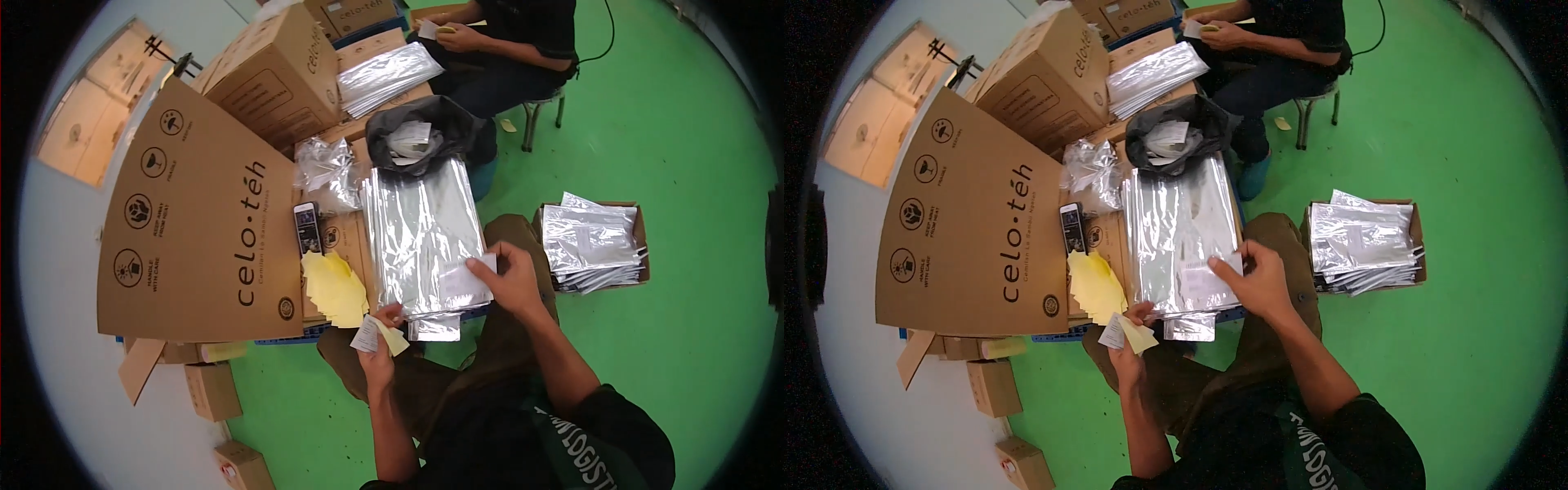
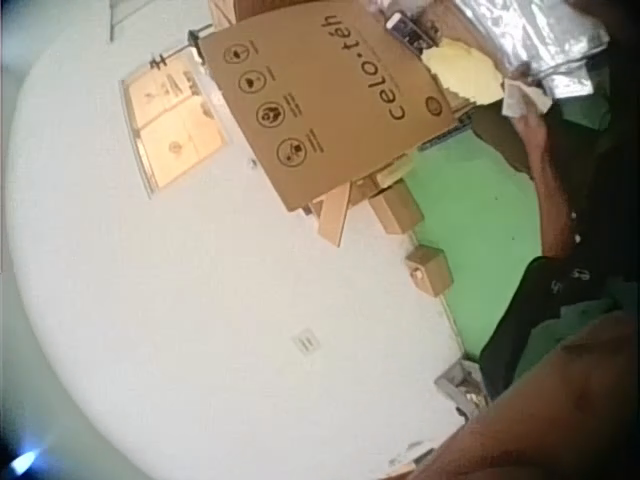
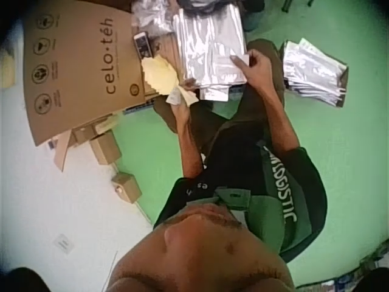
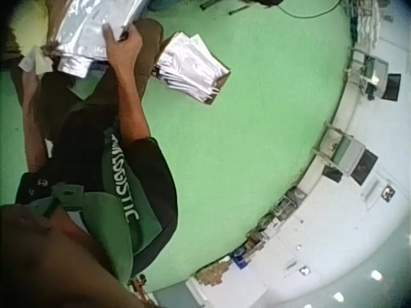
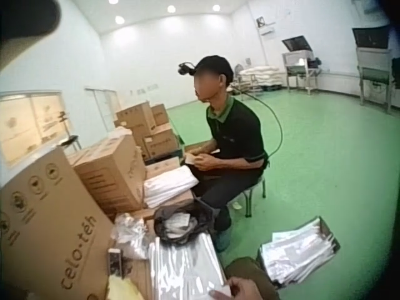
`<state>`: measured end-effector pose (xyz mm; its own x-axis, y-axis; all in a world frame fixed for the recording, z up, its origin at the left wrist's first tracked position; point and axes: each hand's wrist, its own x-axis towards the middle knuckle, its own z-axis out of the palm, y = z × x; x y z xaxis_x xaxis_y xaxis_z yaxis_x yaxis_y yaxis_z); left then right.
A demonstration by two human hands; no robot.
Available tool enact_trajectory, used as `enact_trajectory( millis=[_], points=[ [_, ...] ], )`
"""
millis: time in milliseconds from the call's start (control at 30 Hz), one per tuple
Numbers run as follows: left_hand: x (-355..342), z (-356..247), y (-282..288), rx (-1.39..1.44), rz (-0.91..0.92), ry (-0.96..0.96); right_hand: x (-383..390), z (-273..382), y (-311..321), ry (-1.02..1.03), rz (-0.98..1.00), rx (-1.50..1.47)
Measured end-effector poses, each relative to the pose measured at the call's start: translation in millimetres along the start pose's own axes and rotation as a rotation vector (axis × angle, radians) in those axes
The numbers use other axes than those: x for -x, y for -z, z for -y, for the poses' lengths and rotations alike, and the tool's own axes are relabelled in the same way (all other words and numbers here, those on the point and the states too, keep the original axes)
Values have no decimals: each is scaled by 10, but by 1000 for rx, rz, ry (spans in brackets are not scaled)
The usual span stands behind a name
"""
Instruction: Labeling silver foil packages with yellow slips.
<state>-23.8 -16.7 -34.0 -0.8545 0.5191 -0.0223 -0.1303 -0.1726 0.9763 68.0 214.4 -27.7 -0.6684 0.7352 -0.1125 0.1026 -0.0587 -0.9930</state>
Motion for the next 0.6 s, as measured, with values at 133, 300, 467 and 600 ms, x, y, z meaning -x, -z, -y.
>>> enact_trajectory(
  millis=[133,300,467,600],
  points=[
    [-160,-12,-103,-316,64,-55,-256,3,-163,179,-172,371],
    [-250,70,-294,-980,228,-272,-605,-23,-682,210,-264,625],
    [-253,212,-268,-814,123,-39,-826,-265,-844,280,-195,1108],
    [-292,233,-220,-840,102,-92,-851,-234,-664,394,-237,1188]
  ],
)
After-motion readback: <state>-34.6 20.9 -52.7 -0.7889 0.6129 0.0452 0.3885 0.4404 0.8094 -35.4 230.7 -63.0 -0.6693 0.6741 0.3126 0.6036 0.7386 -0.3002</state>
